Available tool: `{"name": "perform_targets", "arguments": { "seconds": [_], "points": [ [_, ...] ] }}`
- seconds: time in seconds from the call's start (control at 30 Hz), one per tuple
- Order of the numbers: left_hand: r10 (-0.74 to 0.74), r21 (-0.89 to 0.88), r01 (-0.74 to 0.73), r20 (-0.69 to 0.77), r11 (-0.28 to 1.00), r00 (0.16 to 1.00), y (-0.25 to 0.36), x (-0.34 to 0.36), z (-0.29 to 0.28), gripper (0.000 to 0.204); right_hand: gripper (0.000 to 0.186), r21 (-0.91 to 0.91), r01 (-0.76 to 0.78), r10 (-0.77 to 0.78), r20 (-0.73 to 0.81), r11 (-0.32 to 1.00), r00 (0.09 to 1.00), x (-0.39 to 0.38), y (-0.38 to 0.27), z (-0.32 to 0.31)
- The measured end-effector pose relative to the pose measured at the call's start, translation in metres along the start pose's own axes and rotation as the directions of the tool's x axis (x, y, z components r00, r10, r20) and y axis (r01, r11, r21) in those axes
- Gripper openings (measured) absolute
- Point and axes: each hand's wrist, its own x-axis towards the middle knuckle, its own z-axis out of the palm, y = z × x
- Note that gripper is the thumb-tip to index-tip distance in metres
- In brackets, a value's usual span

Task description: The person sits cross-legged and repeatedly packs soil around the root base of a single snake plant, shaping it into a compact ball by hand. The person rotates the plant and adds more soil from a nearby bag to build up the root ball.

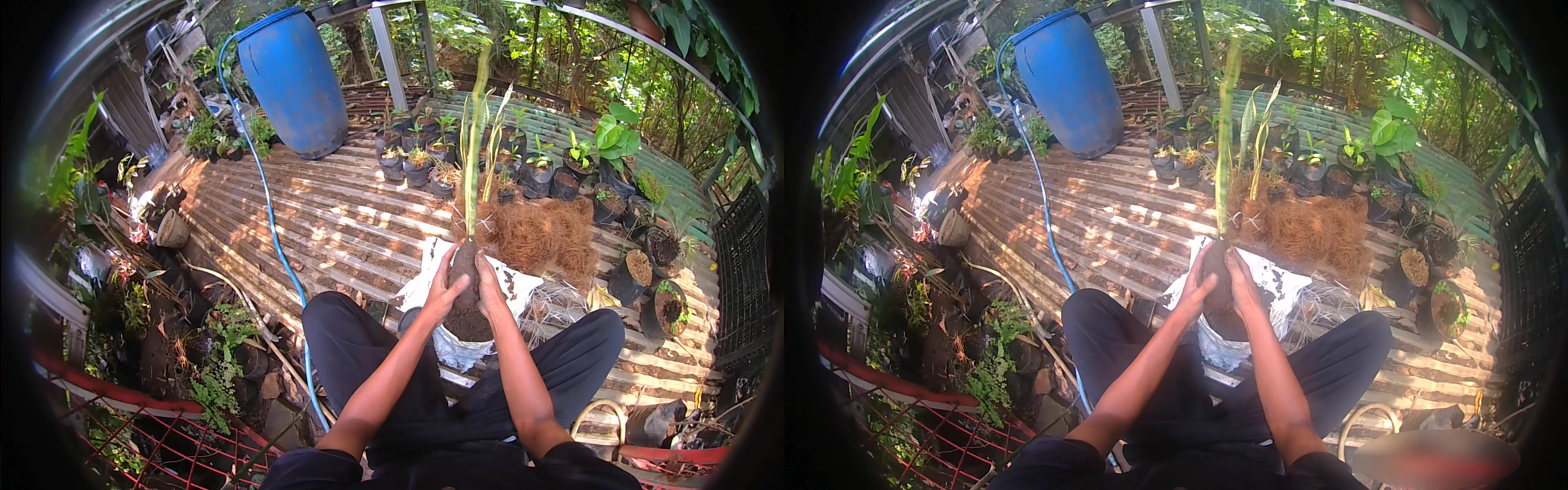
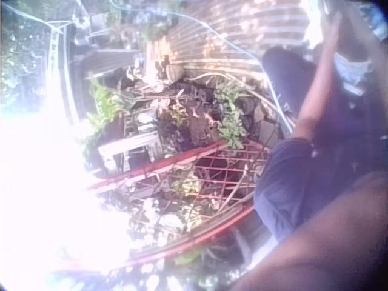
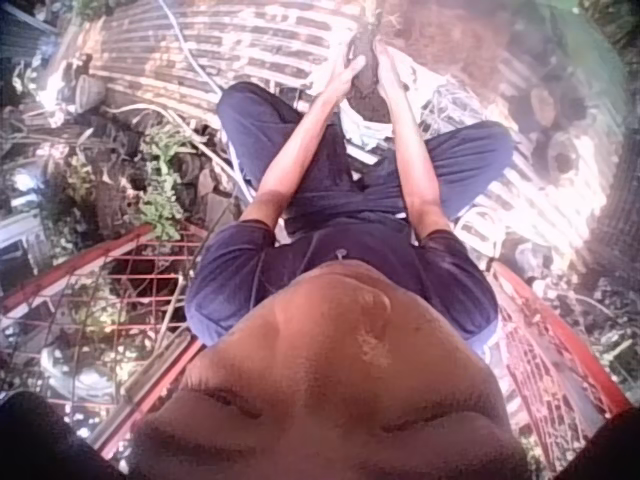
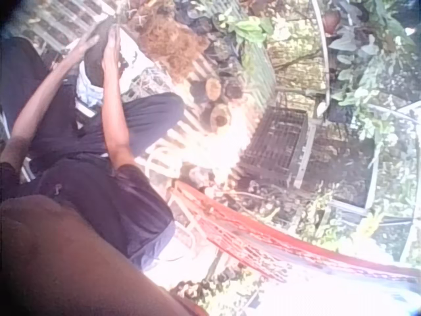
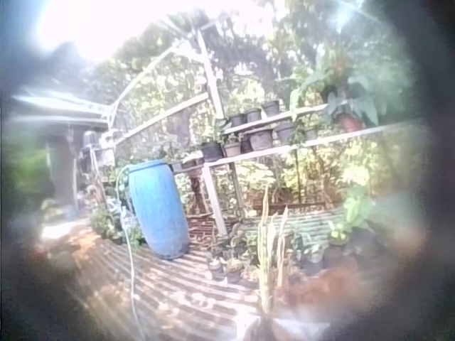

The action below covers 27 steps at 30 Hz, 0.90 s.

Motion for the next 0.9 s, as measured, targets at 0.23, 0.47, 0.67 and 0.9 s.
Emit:
{"name": "perform_targets", "arguments": {
  "seconds": [0.23,0.47,0.67,0.9],
  "points": [
    [-0.182,-0.184,0.091,-0.575,0.979,0.798,-0.028,0.001,0.010,0.072,0.039,0.223,-0.150,0.159,-0.024,0.963,0.987,-0.009,0.023,0.008],
    [-0.356,-0.251,0.276,-0.374,0.928,0.856,-0.012,0.004,0.007,0.077,0.043,0.211,-0.093,0.118,-0.112,0.973,0.987,-0.014,0.002,0.015],
    [-0.633,-0.674,0.426,-0.080,0.603,0.770,0.009,0.000,0.011,0.077,0.060,0.269,0.013,-0.007,-0.022,0.963,1.000,-0.005,-0.016,0.003],
    [-0.663,-0.689,0.424,-0.111,0.589,0.741,-0.027,-0.005,0.014,0.073,0.038,0.225,0.021,-0.006,-0.066,0.974,0.998,-0.012,-0.019,0.007]
  ]
}}
